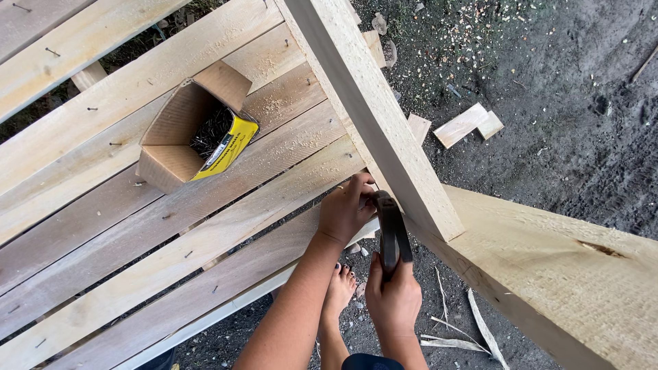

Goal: The person takes nails from a cardboard nail box and hammers them into the wooden slats of a furniture frame using a claw hammer, working along the slats and pressing nails in place before striking. At the end they pick up the nail box and hammer from the frame.

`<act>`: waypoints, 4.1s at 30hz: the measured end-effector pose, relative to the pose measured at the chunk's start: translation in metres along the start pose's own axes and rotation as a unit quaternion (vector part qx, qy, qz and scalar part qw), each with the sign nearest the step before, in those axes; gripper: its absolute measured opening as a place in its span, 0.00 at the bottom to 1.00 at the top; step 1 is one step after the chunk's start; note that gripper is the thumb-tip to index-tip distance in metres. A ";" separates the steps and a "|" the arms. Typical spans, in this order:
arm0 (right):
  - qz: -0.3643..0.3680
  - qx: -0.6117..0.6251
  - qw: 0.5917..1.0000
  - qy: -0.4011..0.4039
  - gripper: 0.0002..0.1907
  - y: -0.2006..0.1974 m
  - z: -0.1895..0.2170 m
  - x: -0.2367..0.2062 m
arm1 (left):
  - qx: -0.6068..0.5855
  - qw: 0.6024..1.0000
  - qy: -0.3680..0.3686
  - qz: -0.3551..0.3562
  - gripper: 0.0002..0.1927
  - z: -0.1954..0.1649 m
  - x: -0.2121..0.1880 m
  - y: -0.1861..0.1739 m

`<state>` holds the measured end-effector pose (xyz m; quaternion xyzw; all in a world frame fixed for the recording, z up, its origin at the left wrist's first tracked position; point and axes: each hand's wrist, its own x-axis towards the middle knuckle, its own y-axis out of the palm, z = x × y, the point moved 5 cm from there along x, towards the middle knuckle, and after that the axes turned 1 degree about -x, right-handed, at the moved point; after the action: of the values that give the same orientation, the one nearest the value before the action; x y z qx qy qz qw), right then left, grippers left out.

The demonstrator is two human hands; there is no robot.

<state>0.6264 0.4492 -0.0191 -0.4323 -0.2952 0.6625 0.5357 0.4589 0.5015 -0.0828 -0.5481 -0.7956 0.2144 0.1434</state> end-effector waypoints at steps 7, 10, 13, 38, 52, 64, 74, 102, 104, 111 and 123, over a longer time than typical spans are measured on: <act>-0.024 0.035 0.999 -0.032 0.17 0.002 0.001 -0.001 | -0.003 1.000 -0.015 0.022 0.22 0.007 0.000 0.003; -0.021 0.057 0.998 0.011 0.16 0.006 -0.007 -0.009 | 0.058 0.998 0.014 0.016 0.17 0.006 -0.014 -0.006; -0.021 0.119 0.991 0.057 0.15 0.004 -0.023 -0.033 | 0.197 0.978 -0.014 -0.074 0.20 -0.002 -0.046 -0.034; -0.010 0.090 0.996 0.013 0.15 -0.010 -0.041 -0.034 | 0.263 0.963 -0.010 -0.059 0.52 0.000 -0.060 -0.032; -0.035 0.205 0.978 -0.003 0.11 0.001 -0.031 -0.039 | 0.269 0.960 -0.025 -0.066 0.54 0.006 -0.061 -0.032; -0.072 0.215 0.972 -0.062 0.08 -0.007 -0.022 -0.039 | 0.266 0.962 -0.047 -0.033 0.55 0.011 -0.061 -0.030; -0.022 0.074 0.997 0.009 0.16 0.026 -0.020 -0.007 | 0.252 0.966 -0.036 -0.045 0.55 0.009 -0.064 -0.032; 0.064 0.066 0.985 0.143 0.20 0.030 0.001 -0.021 | 0.373 0.920 -0.044 -0.117 0.08 -0.010 -0.031 -0.277; 0.059 0.058 0.990 0.110 0.18 0.023 0.005 -0.027 | 0.354 0.926 -0.049 -0.124 0.06 -0.009 -0.047 -0.302; 0.144 0.249 0.950 0.120 0.18 0.055 0.043 -0.101 | 0.366 0.928 -0.011 -0.074 0.13 -0.012 -0.155 -0.359; 0.203 0.063 0.977 -0.008 0.19 0.083 0.115 -0.150 | 0.335 0.929 0.081 -0.134 0.16 0.008 -0.188 -0.321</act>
<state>0.4944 0.2914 0.0008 -0.4430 -0.1630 0.7784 0.4139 0.2625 0.2260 0.0717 -0.3721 -0.7290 0.4021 0.4104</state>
